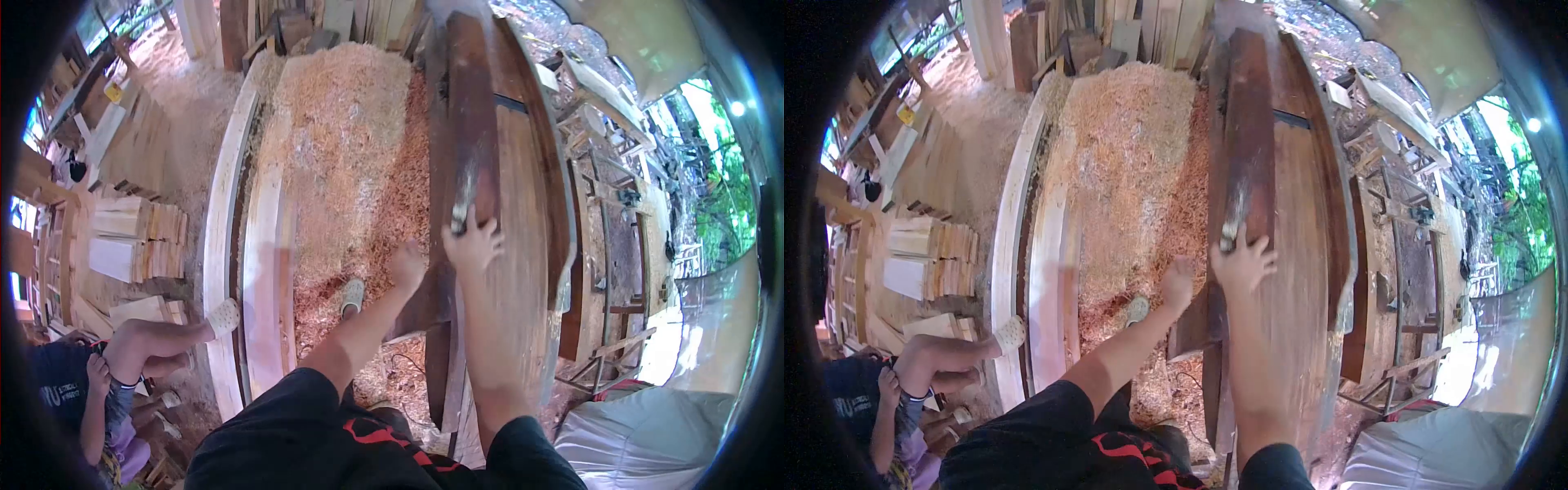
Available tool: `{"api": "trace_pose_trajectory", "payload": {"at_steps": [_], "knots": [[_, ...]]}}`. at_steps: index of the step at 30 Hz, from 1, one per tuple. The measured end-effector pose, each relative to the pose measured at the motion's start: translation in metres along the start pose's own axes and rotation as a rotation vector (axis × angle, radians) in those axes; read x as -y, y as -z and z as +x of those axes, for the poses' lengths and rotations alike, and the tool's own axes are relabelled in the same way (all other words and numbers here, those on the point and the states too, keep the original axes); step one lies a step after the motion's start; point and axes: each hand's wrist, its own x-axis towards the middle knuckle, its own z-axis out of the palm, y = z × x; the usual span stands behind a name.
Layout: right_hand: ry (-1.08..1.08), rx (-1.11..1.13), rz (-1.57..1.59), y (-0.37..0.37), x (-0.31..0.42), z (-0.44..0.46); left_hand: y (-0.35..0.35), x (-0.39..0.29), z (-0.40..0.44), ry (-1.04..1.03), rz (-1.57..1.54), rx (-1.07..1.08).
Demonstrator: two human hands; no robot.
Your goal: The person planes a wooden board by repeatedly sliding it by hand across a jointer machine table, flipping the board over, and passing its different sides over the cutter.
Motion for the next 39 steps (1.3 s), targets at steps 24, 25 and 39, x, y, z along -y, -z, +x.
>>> {"api": "trace_pose_trajectory", "payload": {"at_steps": [24, 25, 39], "knots": [[0.122, -0.153, 0.09, 0.081, -0.401, -0.586, -0.038, -0.023, -0.332, -0.441, 0.414, 0.18], [0.113, -0.158, 0.068, 0.075, -0.399, -0.574, -0.046, -0.03, -0.319, -0.454, 0.434, 0.185], [0.135, -0.372, 0.014, 0.047, -0.307, -0.37, -0.025, -0.06, -0.085, -0.302, 0.488, 0.007]]}}
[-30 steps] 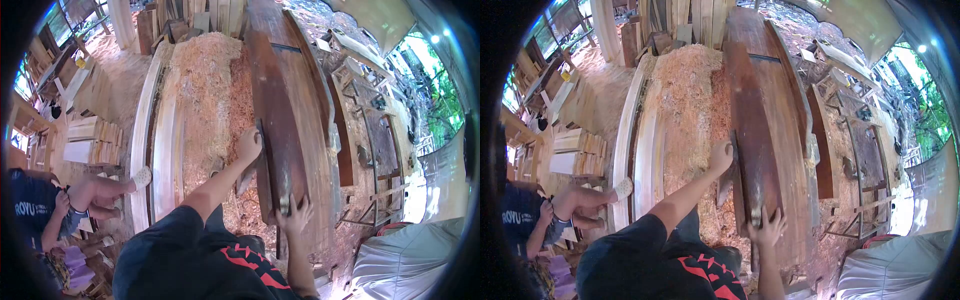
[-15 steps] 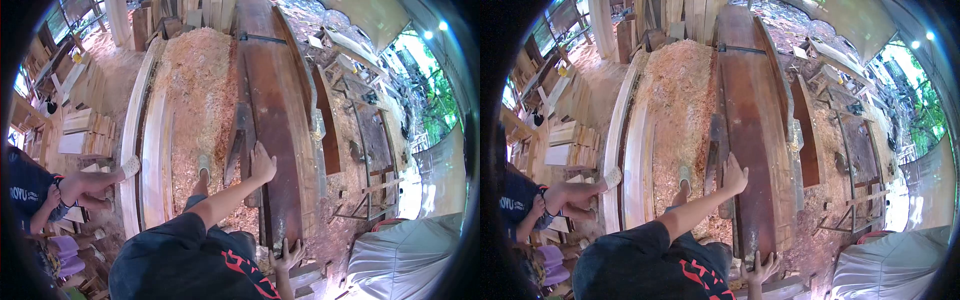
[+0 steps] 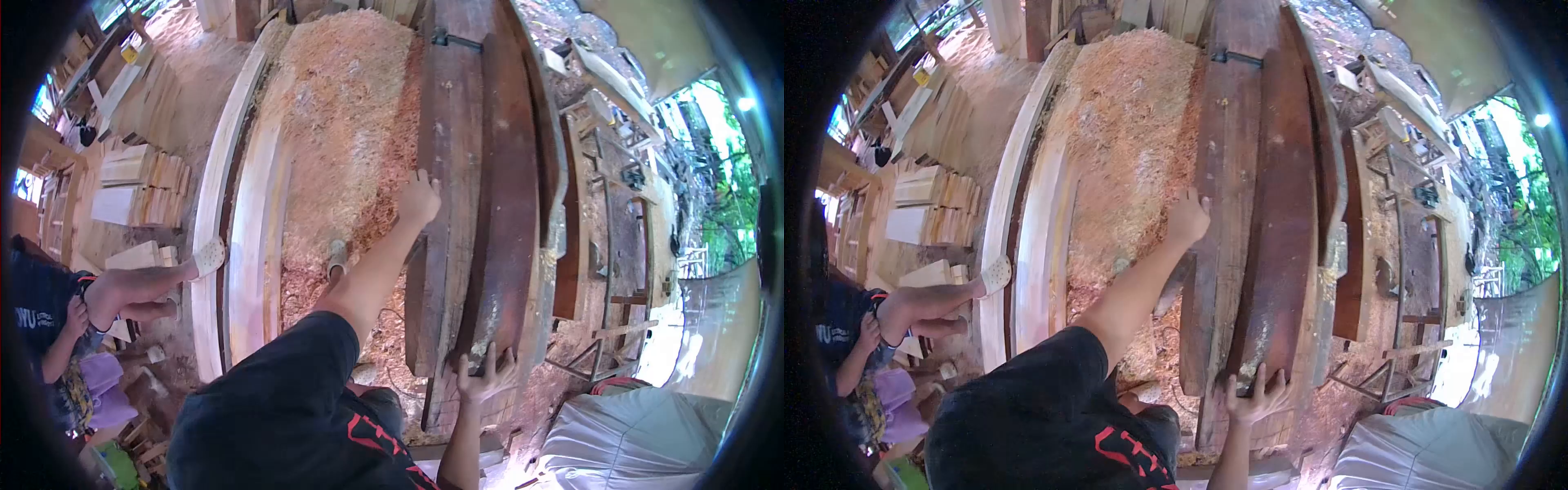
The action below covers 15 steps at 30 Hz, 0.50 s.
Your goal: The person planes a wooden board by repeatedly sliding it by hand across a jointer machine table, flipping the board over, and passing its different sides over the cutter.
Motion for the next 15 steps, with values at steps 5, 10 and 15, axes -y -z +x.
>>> {"api": "trace_pose_trajectory", "payload": {"at_steps": [5, 10, 15], "knots": [[-0.007, -0.055, 0.095, -0.047, 0.011, 0.064, -0.005, 0.004, 0.001, -0.05, 0.014, -0.085], [-0.003, -0.083, 0.062, -0.099, 0.035, 0.155, 0.002, 0.0, -0.005, -0.04, -0.014, -0.037], [-0.053, -0.052, 0.035, -0.137, 0.071, 0.225, 0.0, 0.003, -0.003, -0.092, -0.015, -0.079]]}}
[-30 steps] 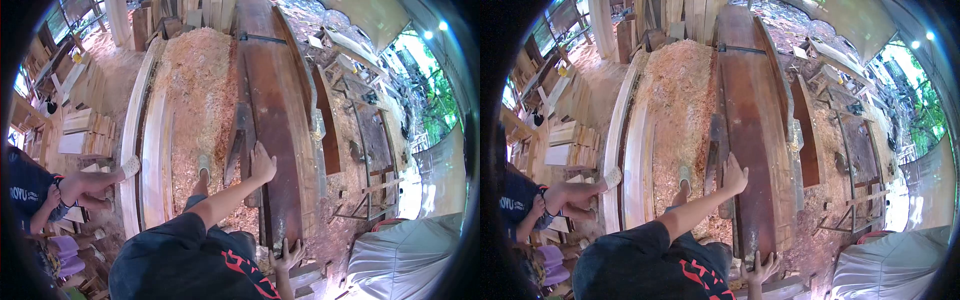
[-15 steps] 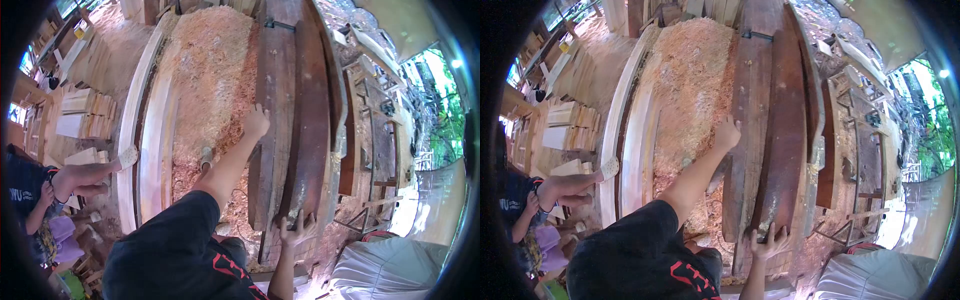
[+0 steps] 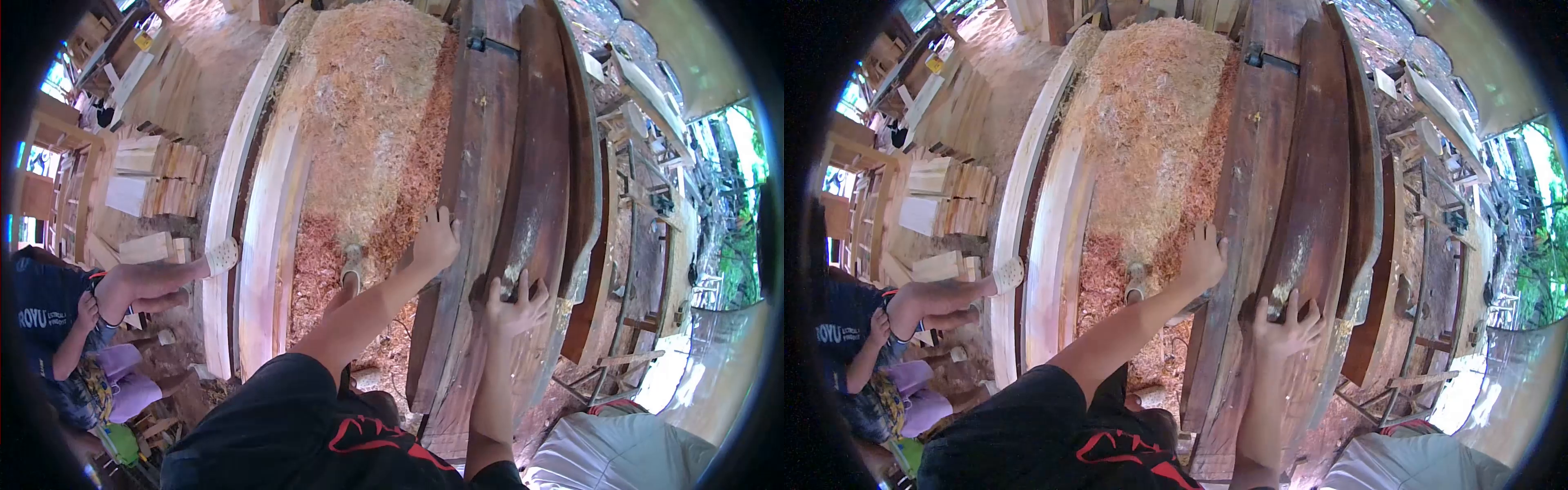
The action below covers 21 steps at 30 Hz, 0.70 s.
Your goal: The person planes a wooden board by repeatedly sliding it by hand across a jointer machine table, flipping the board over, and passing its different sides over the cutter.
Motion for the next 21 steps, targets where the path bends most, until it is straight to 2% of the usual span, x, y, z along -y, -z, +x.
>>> {"api": "trace_pose_trajectory", "payload": {"at_steps": [6, 9, 12, 18, 21], "knots": [[0.022, -0.081, -0.058, -0.048, 0.028, 0.07, 0.008, -0.002, 0.001, 0.042, -0.032, 0.098], [-0.002, -0.077, -0.089, -0.074, 0.046, 0.11, 0.012, -0.005, -0.001, 0.039, -0.039, 0.07], [-0.049, -0.03, -0.13, -0.104, 0.067, 0.156, 0.018, -0.007, 0.002, 0.08, -0.06, 0.177], [-0.108, 0.027, -0.156, -0.173, 0.113, 0.263, 0.014, -0.003, 0.002, 0.126, -0.164, 0.208], [-0.124, 0.095, -0.148, -0.204, 0.134, 0.32, 0.014, -0.002, 0.003, 0.119, -0.097, 0.227]]}}
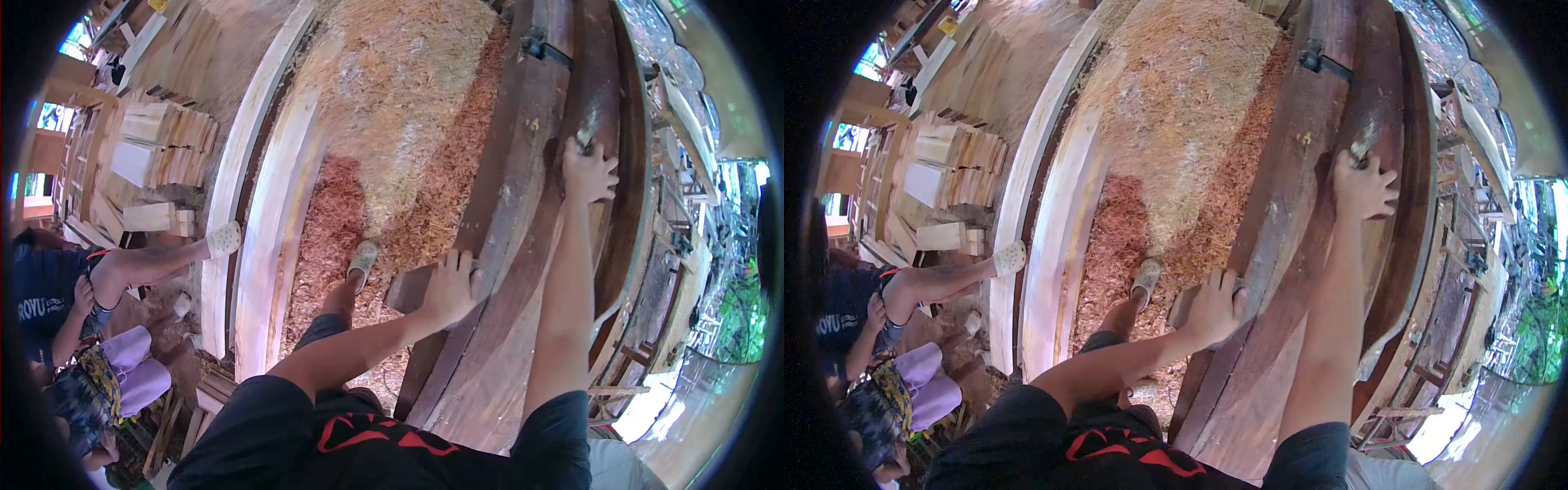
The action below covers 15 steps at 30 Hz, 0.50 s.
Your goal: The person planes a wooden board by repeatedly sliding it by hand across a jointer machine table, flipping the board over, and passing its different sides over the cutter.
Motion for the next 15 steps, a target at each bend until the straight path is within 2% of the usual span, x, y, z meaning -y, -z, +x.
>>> {"api": "trace_pose_trajectory", "payload": {"at_steps": [7, 9, 15], "knots": [[-0.011, 0.158, 0.044, -0.042, 0.082, 0.11, -0.003, 0.006, 0.0, -0.022, -0.086, 0.035], [0.005, 0.202, 0.029, -0.051, 0.102, 0.124, -0.007, 0.008, -0.002, -0.056, -0.057, -0.011], [-0.019, 0.293, 0.07, -0.008, 0.159, 0.069, -0.005, 0.008, -0.001, -0.078, -0.03, -0.017]]}}
